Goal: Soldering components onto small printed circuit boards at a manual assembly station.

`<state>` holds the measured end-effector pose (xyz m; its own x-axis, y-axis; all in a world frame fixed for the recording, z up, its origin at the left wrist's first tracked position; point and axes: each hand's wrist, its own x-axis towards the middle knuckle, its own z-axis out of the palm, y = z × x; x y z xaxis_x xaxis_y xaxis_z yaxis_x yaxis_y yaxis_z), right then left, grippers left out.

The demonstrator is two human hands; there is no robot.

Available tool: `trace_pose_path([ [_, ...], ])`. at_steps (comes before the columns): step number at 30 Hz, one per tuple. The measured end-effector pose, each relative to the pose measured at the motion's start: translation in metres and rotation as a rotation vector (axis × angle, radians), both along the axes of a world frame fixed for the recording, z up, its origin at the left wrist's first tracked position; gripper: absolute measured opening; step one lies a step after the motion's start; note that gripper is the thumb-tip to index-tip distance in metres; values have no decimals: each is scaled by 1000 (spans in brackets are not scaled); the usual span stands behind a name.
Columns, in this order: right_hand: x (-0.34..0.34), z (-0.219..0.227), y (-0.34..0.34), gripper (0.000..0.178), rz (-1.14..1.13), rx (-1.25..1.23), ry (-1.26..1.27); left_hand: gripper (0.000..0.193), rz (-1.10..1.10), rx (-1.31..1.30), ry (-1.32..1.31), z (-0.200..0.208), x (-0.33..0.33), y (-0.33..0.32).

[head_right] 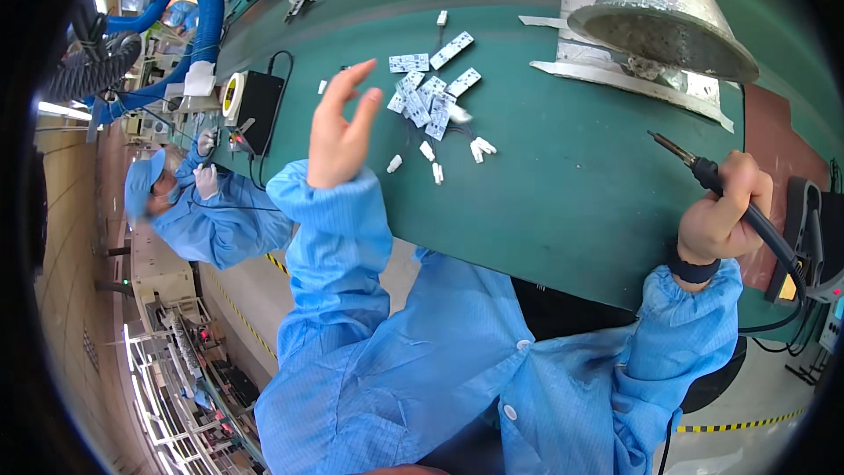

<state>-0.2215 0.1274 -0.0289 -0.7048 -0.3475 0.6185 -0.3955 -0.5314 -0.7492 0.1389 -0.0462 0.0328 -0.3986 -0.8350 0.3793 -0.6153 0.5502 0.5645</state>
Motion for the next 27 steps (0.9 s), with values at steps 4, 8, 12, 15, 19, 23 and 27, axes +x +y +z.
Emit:
trace_pose_path([
  [4,3,2,-4,21,0,-3,13,29,332,-46,-211,-21,54,-50],
  [8,5,6,-7,22,-56,24,17,32,457,-123,-482,-50,73,-79],
  [12,8,10,-8,23,-109,74,0,32,457,-188,-480,-46,86,-84],
  [15,7,9,-8,24,-99,60,16,32,404,84,-98,-11,68,-62],
  [19,4,5,-1,22,-52,79,6,35,-91,527,333,43,22,2],
  [23,5,8,-4,21,-65,54,-20,39,-435,999,387,45,-50,72],
  [27,8,11,-5,21,-103,98,-11,35,-476,1066,214,10,-95,92],
])
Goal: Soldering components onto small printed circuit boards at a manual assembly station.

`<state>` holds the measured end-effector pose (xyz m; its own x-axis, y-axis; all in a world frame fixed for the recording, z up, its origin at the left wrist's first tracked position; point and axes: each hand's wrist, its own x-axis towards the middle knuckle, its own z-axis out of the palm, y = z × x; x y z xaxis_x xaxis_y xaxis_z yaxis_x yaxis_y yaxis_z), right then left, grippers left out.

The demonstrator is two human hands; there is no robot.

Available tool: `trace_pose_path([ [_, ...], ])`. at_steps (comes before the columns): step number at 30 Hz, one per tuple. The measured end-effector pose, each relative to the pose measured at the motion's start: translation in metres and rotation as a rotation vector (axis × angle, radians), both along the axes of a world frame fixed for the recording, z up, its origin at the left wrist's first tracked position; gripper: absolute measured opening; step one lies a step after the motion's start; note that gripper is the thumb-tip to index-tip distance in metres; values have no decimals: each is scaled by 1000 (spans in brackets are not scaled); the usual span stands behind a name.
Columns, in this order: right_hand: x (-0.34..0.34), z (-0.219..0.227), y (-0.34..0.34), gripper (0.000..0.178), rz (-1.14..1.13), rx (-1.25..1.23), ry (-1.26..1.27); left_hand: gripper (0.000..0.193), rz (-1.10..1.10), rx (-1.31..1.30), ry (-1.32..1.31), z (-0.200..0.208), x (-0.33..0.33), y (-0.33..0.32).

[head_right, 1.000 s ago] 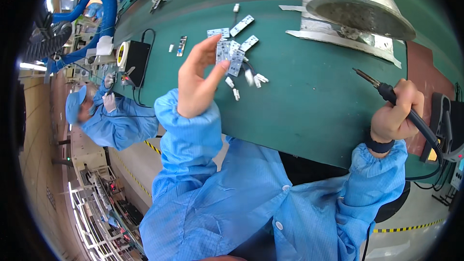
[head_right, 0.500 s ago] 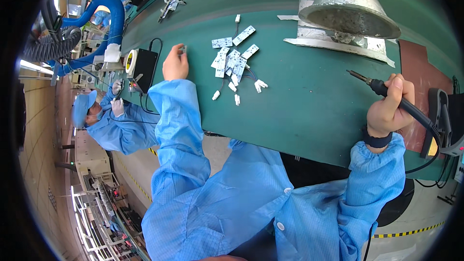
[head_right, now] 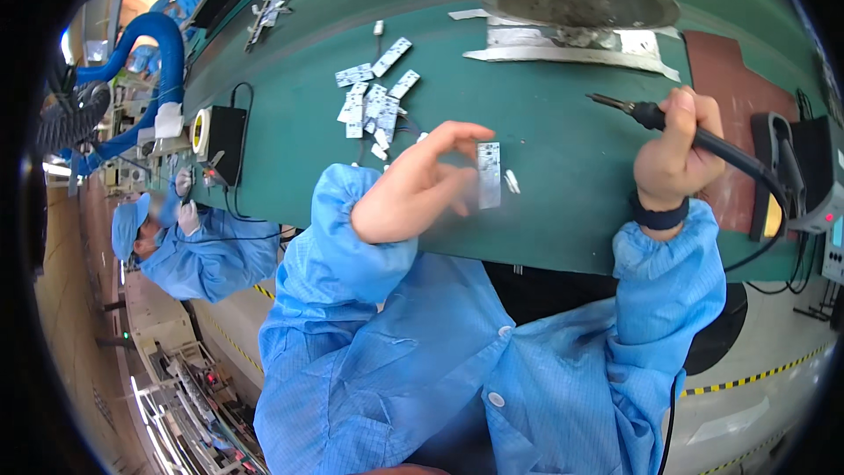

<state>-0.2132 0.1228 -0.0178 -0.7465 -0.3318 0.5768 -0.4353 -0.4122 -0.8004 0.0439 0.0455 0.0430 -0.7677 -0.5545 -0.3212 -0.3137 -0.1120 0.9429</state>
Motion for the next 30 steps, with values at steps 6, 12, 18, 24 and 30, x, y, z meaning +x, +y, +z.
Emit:
trace_pose_path([
  [6,-2,-1,-1,21,5,18,-15,39,-160,-1103,-308,7,-13,-2],
  [12,-4,-2,1,21,22,-11,9,51,-646,-1163,-239,3,-8,-14],
  [18,-4,0,1,22,18,-5,-10,48,-273,-1113,-389,8,-6,4],
  [24,-2,1,0,23,15,-8,-26,44,-119,-1223,-595,1,-14,39],
  [30,-4,1,0,23,13,5,-15,54,90,-1200,-431,-31,-27,30],
])
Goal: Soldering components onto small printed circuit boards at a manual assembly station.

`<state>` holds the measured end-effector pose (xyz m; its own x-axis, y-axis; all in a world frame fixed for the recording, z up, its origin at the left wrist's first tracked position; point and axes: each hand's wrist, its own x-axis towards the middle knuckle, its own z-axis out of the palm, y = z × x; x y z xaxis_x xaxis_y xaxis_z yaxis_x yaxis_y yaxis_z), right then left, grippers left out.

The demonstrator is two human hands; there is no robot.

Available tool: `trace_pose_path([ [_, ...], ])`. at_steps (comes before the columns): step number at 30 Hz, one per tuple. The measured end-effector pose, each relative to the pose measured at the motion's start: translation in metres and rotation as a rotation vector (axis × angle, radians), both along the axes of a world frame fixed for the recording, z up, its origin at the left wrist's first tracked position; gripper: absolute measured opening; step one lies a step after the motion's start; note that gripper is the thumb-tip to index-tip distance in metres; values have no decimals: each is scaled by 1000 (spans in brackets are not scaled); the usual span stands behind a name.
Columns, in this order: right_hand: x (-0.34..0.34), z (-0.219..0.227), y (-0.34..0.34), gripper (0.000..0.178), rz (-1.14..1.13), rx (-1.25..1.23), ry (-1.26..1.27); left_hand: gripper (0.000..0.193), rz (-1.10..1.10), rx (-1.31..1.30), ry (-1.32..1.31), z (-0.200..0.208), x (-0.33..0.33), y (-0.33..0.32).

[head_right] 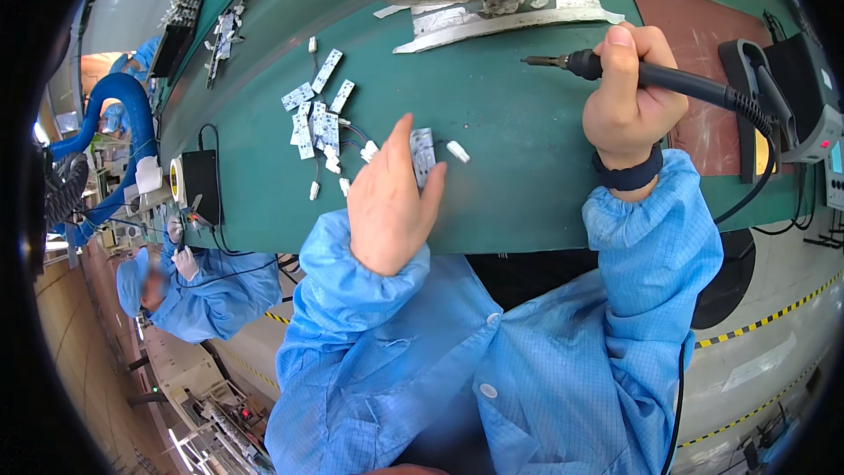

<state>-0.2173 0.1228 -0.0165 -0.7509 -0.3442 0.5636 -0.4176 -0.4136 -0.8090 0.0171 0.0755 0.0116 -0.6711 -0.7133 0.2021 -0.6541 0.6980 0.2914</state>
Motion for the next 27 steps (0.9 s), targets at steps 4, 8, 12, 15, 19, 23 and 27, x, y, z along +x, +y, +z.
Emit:
trace_pose_path([
  [4,-1,1,0,23,-10,-14,13,41,-160,189,155,-9,-17,-22],
  [8,4,3,1,22,9,-47,12,29,-245,374,334,-16,-33,-41],
  [12,9,1,2,18,105,-92,61,34,-163,677,420,-19,-37,-47],
  [15,16,3,2,17,180,-96,116,34,-131,800,482,-22,-35,-49],
  [19,21,4,4,17,226,-47,175,34,-78,852,556,-26,-36,-52],
  [23,26,3,2,18,262,13,253,33,-55,793,501,-22,-39,-52],
  [27,28,0,-3,16,319,63,318,30,-53,534,381,-26,-42,-47],
])
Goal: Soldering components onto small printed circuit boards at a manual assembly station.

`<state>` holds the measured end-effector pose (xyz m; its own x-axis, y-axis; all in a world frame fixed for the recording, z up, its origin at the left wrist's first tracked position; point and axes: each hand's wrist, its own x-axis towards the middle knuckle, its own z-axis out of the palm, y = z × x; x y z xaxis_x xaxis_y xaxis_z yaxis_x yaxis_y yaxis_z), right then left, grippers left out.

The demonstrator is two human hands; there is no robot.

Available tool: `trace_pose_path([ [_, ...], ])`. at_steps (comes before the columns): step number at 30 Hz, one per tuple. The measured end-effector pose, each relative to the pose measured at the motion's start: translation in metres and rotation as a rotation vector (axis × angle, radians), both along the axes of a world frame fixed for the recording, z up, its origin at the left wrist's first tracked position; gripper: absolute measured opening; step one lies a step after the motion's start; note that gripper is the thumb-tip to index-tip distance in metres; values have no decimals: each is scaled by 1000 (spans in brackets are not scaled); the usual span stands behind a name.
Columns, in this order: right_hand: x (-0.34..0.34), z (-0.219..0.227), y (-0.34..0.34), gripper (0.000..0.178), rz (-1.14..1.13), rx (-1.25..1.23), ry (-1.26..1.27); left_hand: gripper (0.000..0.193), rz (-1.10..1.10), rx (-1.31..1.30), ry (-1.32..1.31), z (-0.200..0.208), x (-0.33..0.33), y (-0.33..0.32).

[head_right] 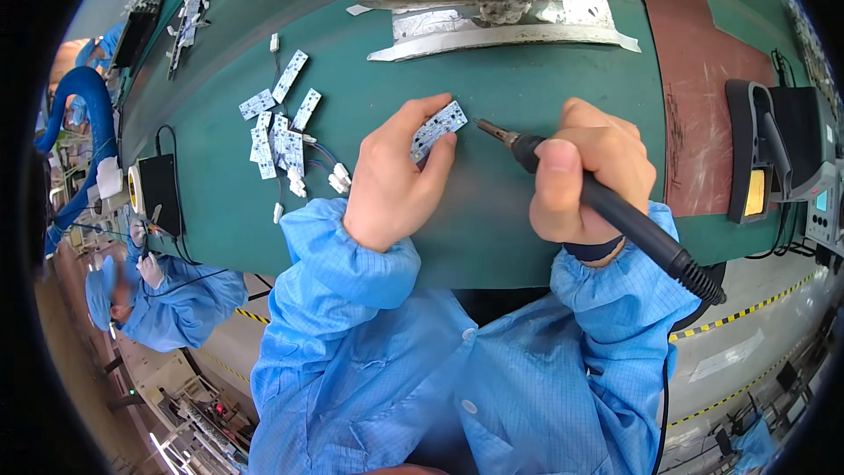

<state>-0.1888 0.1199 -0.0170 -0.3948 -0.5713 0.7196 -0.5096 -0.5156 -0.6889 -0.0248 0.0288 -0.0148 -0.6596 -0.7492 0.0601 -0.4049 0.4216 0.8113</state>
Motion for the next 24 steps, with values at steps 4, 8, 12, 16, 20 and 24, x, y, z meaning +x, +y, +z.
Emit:
trace_pose_path([
  [4,0,-4,-3,13,61,14,27,29,28,-119,-1,-5,-1,3],
  [8,2,-3,-4,12,58,47,22,29,16,-107,-9,-5,-1,2],
  [12,2,-2,-2,14,50,50,-14,32,50,74,44,-2,1,-1],
  [16,-2,-7,-4,14,-6,-75,-89,36,72,264,90,-3,4,-5],
  [20,4,1,1,17,25,36,-41,38,93,268,156,-4,3,-6],
  [24,4,0,1,17,32,20,13,39,123,331,150,-3,2,-7],
])
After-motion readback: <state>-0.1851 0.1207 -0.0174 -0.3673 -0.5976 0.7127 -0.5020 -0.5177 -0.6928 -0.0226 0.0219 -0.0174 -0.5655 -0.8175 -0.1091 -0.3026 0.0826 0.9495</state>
